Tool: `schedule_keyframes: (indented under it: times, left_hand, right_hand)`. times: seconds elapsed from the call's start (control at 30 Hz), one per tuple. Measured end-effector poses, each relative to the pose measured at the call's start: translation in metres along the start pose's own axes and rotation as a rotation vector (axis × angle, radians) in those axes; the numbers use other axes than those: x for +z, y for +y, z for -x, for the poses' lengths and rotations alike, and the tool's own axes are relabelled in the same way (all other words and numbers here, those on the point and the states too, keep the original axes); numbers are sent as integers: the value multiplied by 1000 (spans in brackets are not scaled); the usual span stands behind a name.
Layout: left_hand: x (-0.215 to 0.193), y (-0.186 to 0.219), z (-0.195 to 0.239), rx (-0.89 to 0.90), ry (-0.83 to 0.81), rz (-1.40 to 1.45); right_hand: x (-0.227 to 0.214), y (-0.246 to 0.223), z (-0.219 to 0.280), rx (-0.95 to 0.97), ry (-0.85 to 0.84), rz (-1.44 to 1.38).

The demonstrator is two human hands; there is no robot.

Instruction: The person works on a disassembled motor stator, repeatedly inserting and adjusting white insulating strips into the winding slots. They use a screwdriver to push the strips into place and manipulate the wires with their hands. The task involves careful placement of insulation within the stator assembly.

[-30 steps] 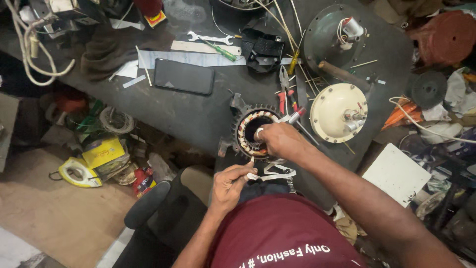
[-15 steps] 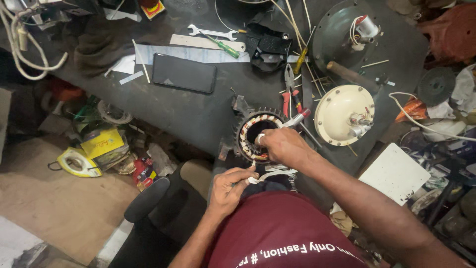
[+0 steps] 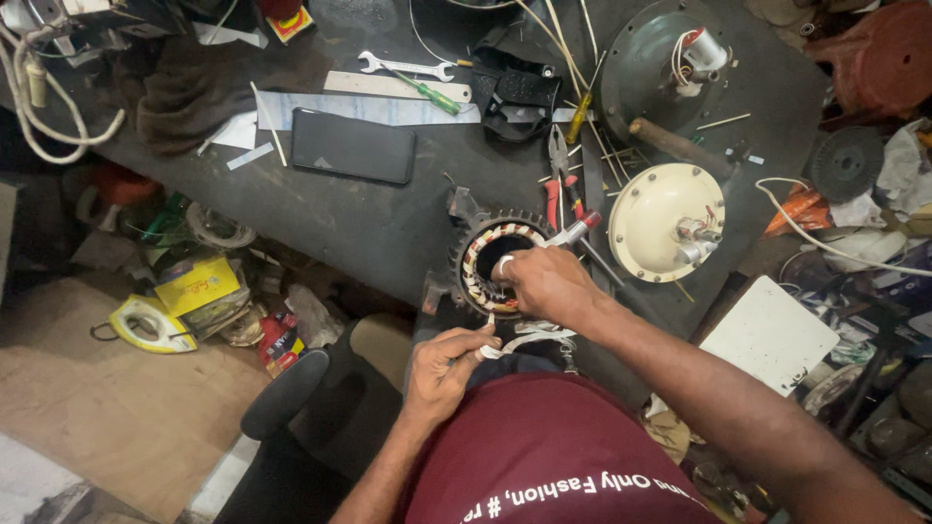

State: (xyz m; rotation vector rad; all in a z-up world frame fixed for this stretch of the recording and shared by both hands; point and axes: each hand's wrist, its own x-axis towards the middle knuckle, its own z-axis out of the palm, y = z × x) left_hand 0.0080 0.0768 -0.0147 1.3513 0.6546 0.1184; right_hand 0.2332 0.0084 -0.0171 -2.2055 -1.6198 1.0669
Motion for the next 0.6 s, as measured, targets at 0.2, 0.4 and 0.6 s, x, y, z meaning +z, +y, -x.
schedule_keyframes:
  times: [0.2, 0.4, 0.6]
  left_hand:
    - [0, -1, 2, -13, 0, 26]
    - [-1, 3, 1, -15, 1, 31]
    - [-1, 3, 0, -28, 7, 11]
  right_hand:
    - [3, -1, 1, -8, 34, 5]
    - [2, -4, 2, 25, -18, 63]
    - [-1, -3, -3, 56, -102, 25]
